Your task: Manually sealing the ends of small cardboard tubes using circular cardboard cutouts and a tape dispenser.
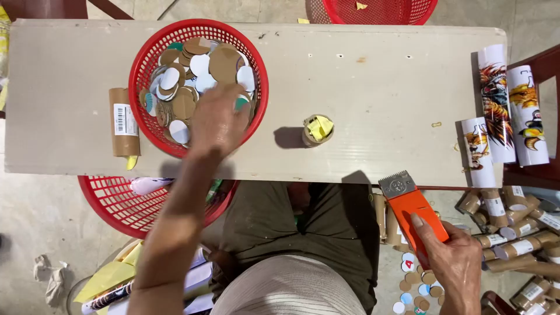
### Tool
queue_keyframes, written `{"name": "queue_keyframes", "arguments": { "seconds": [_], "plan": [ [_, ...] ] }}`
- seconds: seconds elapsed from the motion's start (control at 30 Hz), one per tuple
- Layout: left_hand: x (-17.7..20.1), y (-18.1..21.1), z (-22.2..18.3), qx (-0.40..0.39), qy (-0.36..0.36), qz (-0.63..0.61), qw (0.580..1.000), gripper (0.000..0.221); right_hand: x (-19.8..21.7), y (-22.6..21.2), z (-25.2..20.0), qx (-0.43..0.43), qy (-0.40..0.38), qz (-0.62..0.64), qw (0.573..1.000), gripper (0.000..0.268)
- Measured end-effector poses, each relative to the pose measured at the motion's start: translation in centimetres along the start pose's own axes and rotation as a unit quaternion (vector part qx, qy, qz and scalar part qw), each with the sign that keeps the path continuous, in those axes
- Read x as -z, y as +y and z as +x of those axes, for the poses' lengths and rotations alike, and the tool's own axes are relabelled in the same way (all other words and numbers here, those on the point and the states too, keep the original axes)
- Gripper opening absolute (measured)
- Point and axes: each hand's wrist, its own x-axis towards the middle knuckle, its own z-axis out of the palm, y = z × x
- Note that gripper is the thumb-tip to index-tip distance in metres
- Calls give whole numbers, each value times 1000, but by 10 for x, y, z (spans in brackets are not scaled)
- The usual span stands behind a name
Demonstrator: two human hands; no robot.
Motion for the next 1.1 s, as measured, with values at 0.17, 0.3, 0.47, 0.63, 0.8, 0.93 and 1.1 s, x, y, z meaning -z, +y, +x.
{"name": "queue_keyframes", "arguments": {
  "seconds": [0.17, 0.3, 0.47, 0.63, 0.8, 0.93, 1.1],
  "plan": [
    [-8, -59, -10, -69, -65, 86, 992, 48, 5, -18, 0, -41, -14, -31, 999, 61],
    [-2, -54, -8, -76, -119, 101, 985, 51, 7, -38, -5, -69, -39, -53, 995, 58],
    [-18, -70, -7, -90, -69, 80, 990, 37, 2, -37, -11, -31, -31, -41, 998, 57],
    [-4, -20, -10, 15, -44, -164, 985, 17, 1, -36, -12, -51, -31, -23, 998, 58],
    [-30, 56, 2, 56, -113, -526, 841, 18, -1, -39, -12, -39, -28, -37, 998, 57],
    [-61, 61, 13, 58, -125, -508, 850, 17, 3, -38, -16, -54, -34, -28, 998, 59],
    [-65, 67, 14, 74, -96, -370, 921, 19, 7, -31, -12, -24, -36, -42, 998, 60]
  ]
}}
